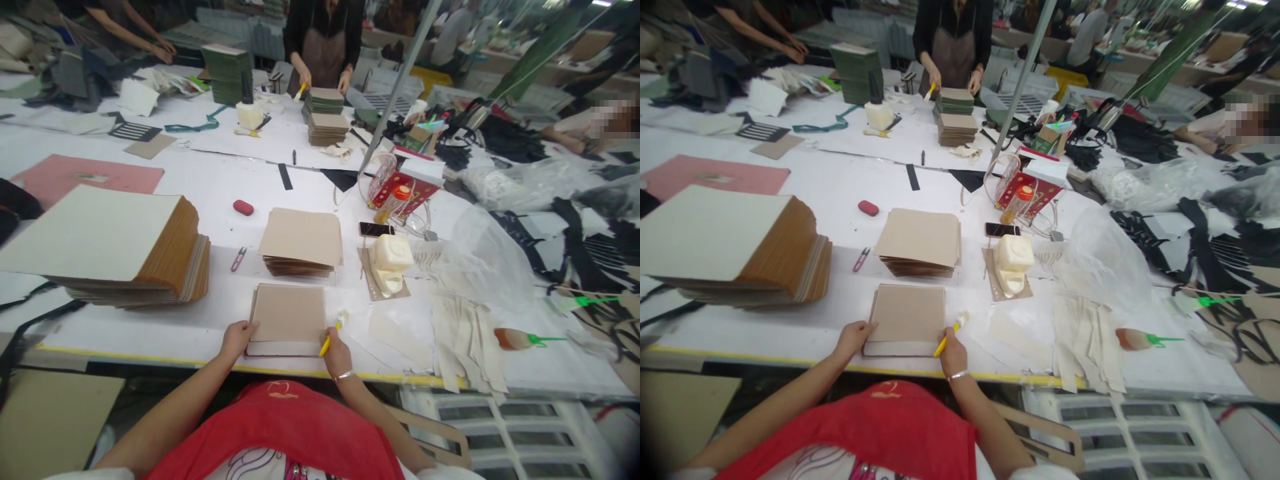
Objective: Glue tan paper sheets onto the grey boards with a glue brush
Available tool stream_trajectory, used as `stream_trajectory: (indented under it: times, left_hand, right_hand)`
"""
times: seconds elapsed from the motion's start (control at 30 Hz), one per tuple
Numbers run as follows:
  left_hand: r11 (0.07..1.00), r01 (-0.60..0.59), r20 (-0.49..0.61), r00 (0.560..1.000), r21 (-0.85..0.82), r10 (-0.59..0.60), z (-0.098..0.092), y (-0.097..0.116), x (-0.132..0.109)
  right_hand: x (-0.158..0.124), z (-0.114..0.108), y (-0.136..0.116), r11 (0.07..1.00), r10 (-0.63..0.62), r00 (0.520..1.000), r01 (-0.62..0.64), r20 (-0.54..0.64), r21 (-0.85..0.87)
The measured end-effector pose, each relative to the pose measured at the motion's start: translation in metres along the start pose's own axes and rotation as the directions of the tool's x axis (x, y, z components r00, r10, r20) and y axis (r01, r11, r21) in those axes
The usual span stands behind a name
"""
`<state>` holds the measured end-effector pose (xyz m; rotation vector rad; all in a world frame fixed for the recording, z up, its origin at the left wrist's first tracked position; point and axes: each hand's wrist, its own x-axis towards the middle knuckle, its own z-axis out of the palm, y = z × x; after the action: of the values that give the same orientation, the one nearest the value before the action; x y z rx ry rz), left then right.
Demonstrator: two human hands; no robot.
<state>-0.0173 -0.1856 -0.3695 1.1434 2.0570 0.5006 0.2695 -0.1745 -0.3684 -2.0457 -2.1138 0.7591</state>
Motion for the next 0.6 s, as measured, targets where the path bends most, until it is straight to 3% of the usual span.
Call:
stream_trajectory:
  times: [0.27,0.6]
  left_hand:
    - [1.000,0.019,-0.005,1.000,-0.006,-0.019,0.001,0.000,0.001]
    - [0.985,0.065,0.023,0.997,0.161,-0.070,-0.014,0.011,0.004]
  right_hand:
    - [0.002,-0.001,-0.001,1.000,0.016,1.000,-0.016,0.011,0.001]
    - [0.005,-0.009,-0.012,0.991,0.031,0.997,-0.021,0.073,-0.134]
